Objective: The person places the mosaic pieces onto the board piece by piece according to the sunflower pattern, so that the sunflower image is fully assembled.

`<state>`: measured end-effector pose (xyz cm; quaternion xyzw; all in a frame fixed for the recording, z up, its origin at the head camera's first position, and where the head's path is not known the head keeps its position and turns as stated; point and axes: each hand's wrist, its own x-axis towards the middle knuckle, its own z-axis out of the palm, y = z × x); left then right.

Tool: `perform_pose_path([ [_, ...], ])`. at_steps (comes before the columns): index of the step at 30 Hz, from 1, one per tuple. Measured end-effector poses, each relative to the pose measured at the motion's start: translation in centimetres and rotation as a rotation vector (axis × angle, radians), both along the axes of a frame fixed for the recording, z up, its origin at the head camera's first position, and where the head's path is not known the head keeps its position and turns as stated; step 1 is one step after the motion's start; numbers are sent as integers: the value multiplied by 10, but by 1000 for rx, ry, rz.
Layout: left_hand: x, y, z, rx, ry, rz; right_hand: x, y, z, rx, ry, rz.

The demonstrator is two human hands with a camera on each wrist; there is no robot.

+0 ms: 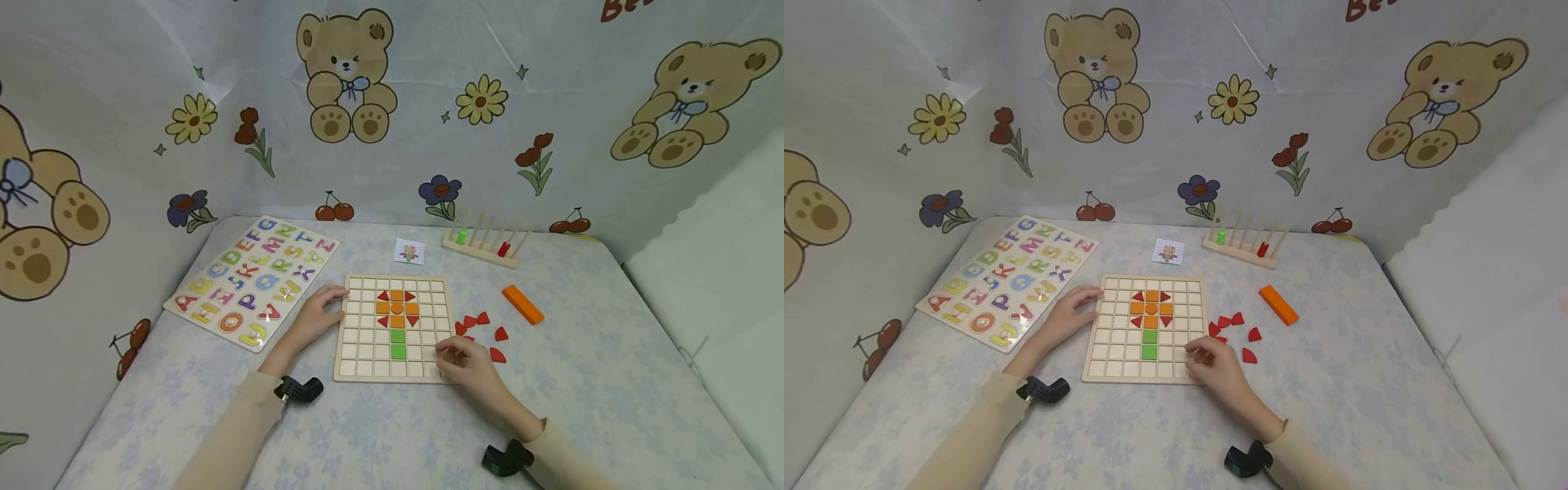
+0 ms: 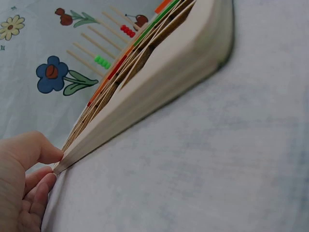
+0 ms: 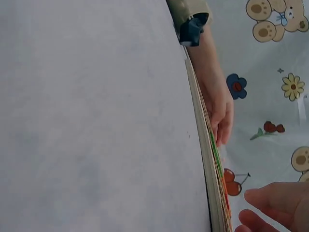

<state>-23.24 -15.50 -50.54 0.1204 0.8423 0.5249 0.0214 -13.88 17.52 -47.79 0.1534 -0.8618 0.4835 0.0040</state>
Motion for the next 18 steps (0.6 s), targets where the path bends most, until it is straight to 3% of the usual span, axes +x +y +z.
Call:
perform_pose_path([
  [9,0,0,-1,-20,3,2,36,51,-5,155,-77,-231],
  [13,0,-1,-1,-14,3,0,42,56,-8,187,-91,-258],
  [18,-1,0,0,-21,4,-1,40,51,-8,141,10,-245],
])
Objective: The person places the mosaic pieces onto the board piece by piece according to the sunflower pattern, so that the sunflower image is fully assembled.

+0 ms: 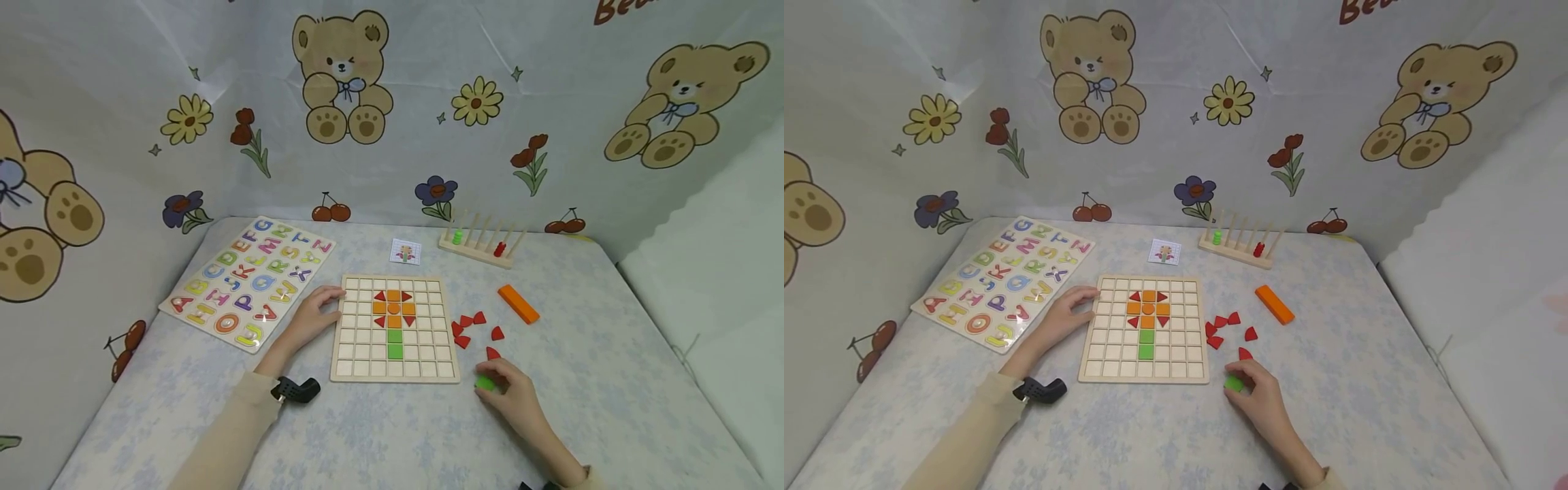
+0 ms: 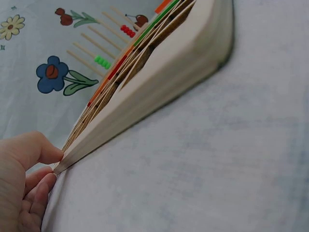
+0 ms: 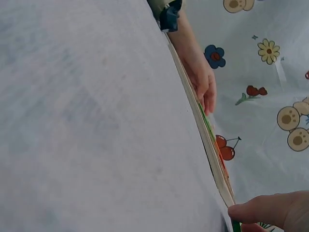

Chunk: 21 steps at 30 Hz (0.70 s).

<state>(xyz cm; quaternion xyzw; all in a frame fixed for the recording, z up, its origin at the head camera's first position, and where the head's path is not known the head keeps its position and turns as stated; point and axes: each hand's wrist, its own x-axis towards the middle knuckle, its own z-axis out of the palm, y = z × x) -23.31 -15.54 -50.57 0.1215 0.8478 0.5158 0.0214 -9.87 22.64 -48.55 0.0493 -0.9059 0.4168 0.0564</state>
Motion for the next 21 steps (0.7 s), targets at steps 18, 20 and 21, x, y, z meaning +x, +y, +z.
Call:
perform_pose_path([
  [18,1,0,-1,7,15,4,-43,-111,6,-181,19,507],
  [20,1,1,0,2,13,7,-44,-114,4,-182,13,514],
  [21,1,1,0,-1,14,10,-45,-115,3,-183,12,513],
])
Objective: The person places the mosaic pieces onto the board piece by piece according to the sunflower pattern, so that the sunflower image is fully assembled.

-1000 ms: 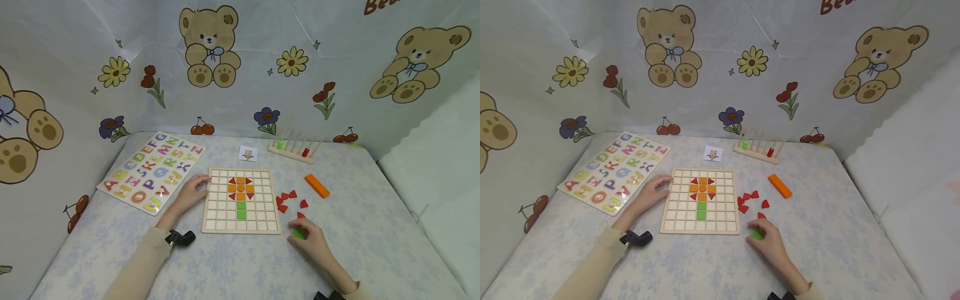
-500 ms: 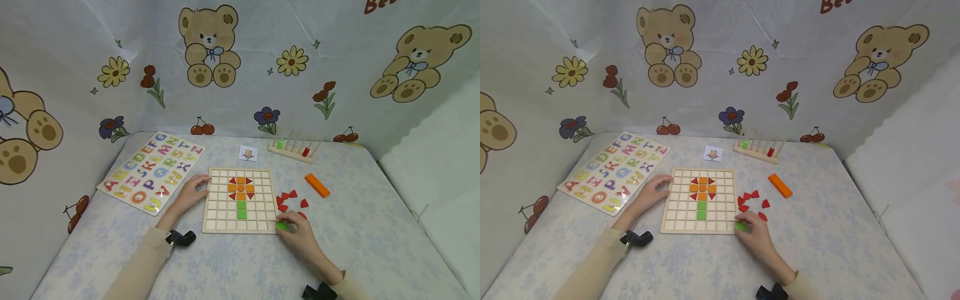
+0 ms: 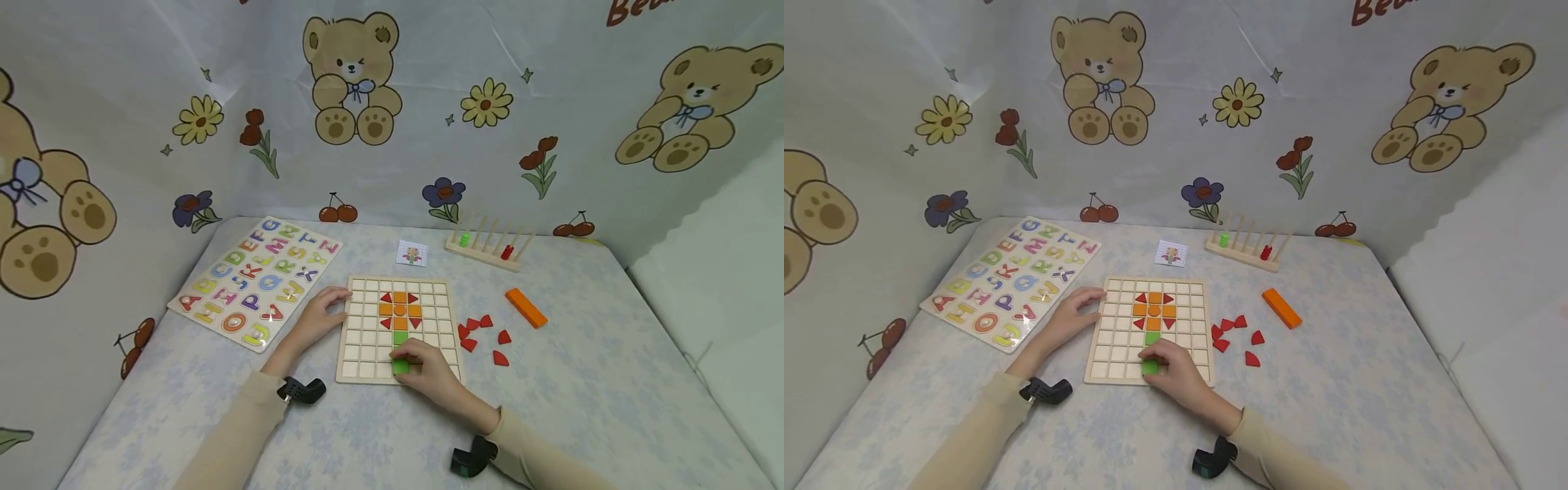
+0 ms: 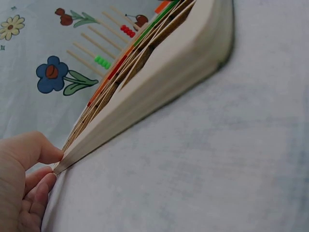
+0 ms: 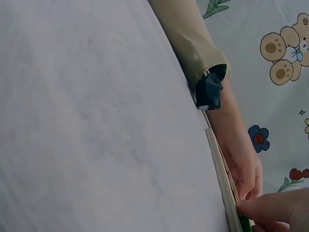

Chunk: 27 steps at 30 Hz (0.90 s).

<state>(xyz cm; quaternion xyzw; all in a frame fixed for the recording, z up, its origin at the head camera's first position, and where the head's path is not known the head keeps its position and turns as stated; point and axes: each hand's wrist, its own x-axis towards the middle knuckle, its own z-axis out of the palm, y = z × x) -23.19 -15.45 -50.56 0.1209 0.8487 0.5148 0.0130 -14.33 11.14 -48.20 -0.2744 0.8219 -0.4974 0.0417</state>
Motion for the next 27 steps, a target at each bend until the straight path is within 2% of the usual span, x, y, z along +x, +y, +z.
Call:
perform_pose_path([
  [8,-2,0,-1,8,-5,-1,-2,4,-6,-4,-25,-5],
  [12,-1,0,-2,13,-5,-5,-2,6,-6,-11,-10,7],
  [15,-1,0,-1,14,-6,-8,-4,9,-4,-34,-15,12],
  [16,-1,0,0,13,-4,-9,-4,10,2,-40,-15,3],
  [20,-1,1,0,13,-6,-11,-13,26,27,-29,36,-114],
  [22,-1,1,0,16,-5,-12,-25,43,32,0,89,-200],
  [25,-1,1,0,18,-4,-13,-45,75,24,63,86,-322],
  [27,-1,1,0,17,-2,-14,-58,96,11,105,71,-378],
])
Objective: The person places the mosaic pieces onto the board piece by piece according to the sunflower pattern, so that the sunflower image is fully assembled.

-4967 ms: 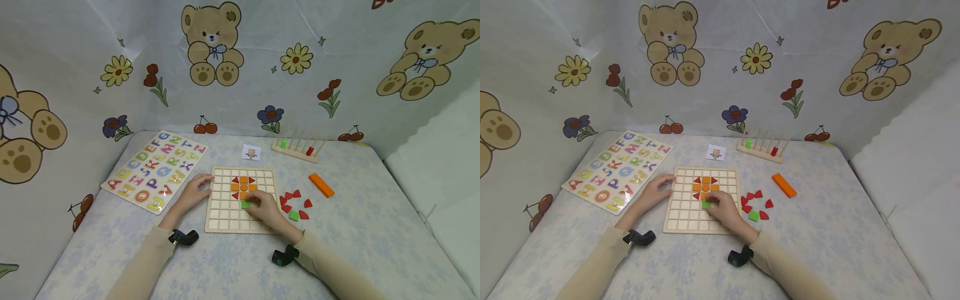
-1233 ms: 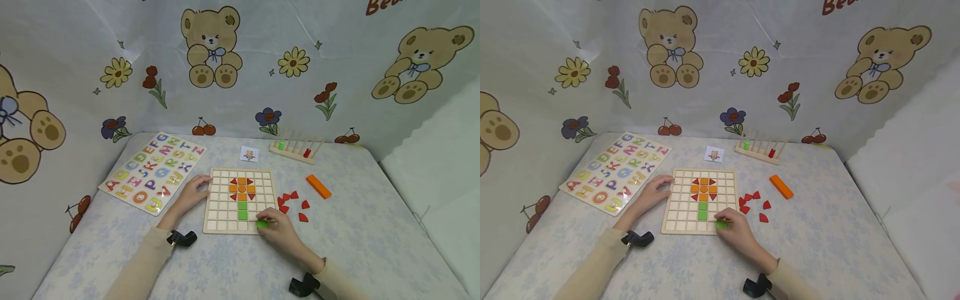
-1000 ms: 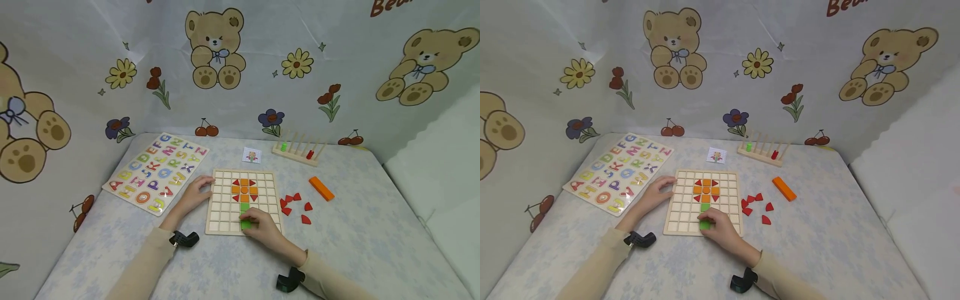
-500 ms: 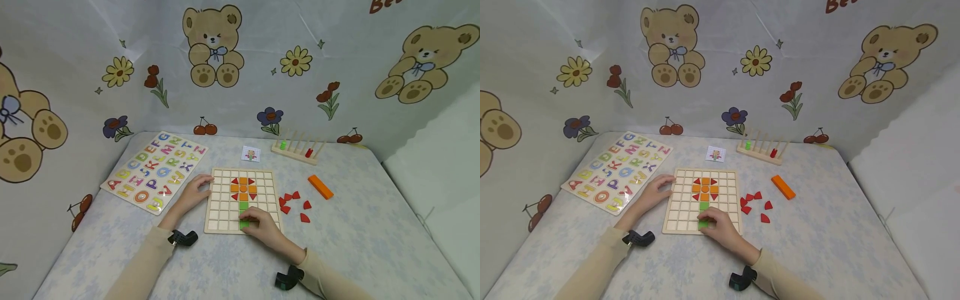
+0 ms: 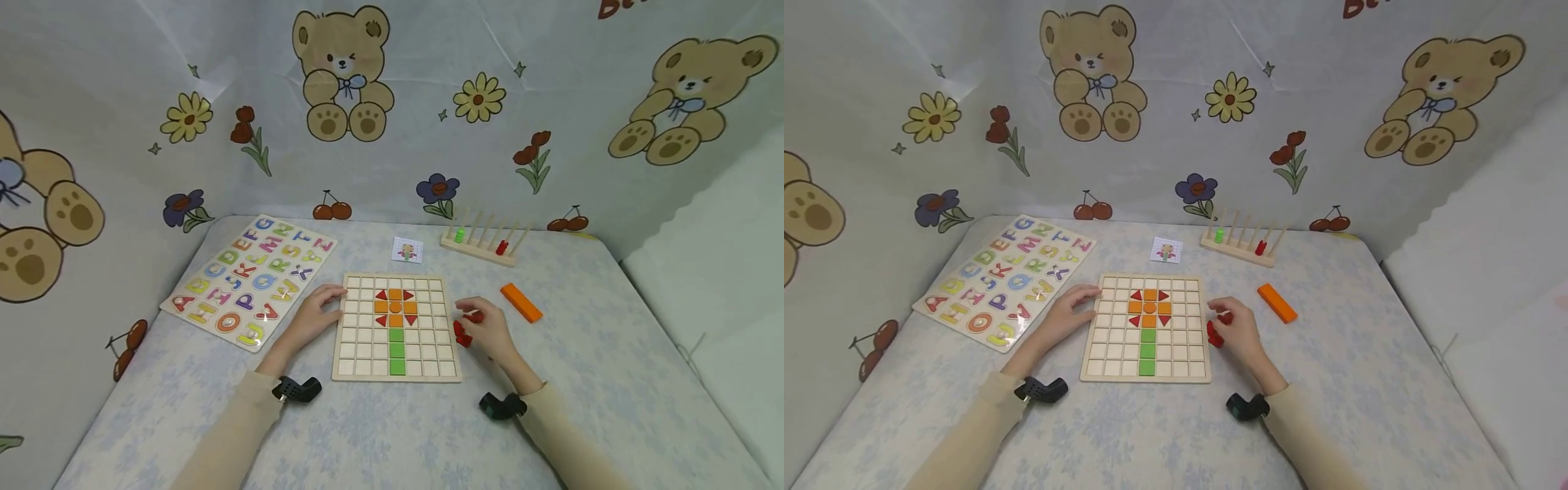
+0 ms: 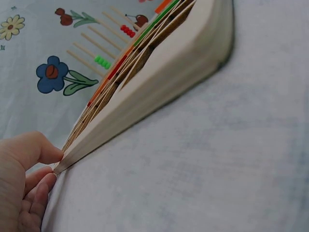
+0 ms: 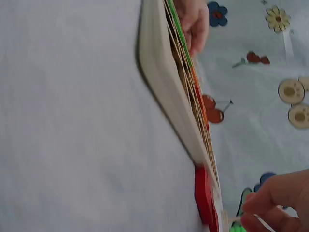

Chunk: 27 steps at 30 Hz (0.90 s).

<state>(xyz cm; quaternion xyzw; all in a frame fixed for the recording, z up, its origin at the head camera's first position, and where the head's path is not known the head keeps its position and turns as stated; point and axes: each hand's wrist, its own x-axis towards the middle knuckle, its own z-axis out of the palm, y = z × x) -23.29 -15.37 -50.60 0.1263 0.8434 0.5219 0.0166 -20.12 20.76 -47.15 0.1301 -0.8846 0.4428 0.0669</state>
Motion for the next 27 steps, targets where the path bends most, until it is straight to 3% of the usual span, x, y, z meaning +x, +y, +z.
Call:
perform_pose_path([
  [3,0,-1,0,-5,-2,4,-11,24,-6,61,-75,-37],
  [7,0,0,1,-5,-5,5,-19,44,-9,122,-149,-6],
  [15,0,-1,3,-4,-1,6,-27,56,-15,125,-123,37],
  [22,1,0,3,-9,-2,7,-23,47,-9,53,-88,-14],
  [27,1,1,1,-6,-5,12,-10,9,0,-22,-86,78],
])
